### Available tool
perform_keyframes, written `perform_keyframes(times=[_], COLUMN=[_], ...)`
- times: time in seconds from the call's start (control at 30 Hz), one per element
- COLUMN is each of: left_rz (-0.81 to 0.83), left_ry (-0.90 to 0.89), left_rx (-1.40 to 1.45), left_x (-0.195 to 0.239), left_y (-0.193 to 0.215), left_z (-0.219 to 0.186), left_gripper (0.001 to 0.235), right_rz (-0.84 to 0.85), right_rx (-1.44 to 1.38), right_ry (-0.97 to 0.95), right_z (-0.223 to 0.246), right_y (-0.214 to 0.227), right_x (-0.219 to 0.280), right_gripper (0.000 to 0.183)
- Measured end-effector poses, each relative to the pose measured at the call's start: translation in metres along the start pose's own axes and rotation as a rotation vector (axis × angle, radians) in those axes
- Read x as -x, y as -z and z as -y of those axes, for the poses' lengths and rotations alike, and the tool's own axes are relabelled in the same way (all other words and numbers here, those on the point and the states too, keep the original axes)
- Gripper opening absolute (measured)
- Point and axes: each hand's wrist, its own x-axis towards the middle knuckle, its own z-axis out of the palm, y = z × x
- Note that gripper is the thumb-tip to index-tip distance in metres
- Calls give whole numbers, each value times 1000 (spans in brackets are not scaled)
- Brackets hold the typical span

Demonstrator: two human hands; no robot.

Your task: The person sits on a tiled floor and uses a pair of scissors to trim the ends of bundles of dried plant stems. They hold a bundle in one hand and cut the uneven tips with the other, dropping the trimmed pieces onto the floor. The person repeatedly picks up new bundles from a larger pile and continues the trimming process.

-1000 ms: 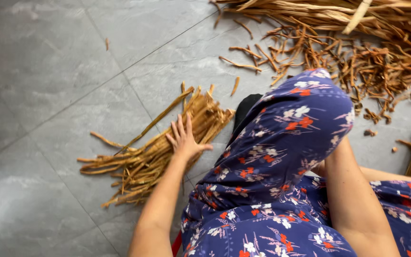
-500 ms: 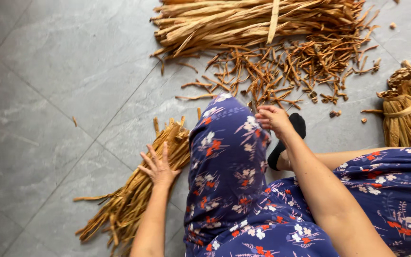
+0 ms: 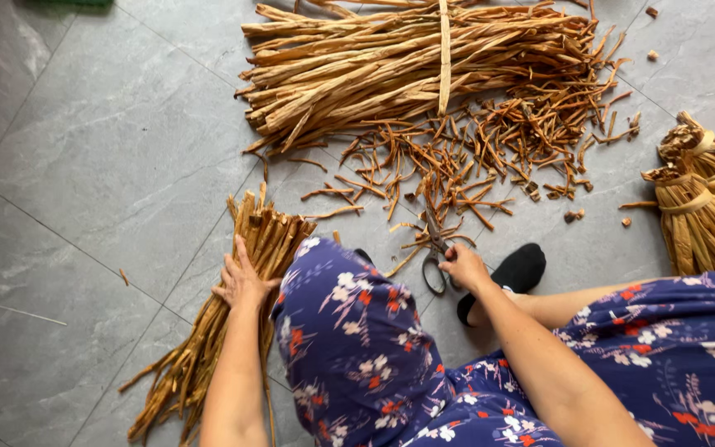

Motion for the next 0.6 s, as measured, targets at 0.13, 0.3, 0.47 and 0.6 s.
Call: perform_keyframes(times=[0.13,0.3,0.47,0.6], left_rz=[142,-140,39,145], left_ry=[41,-484,-992,-979], left_rx=[-103,159,139,181], left_x=[-7,-19,-49,-68], left_y=[70,182,226,186], left_z=[-20,-97,-262,-397], left_gripper=[137,73,43,36], right_rz=[38,49,59,65], right_rx=[182,333,315,317], right_ry=[-130,-226,-271,-295], right_z=[28,69,63,63], right_y=[2,10,2,0], right_x=[12,18,7,2], right_gripper=[57,74,68,66])
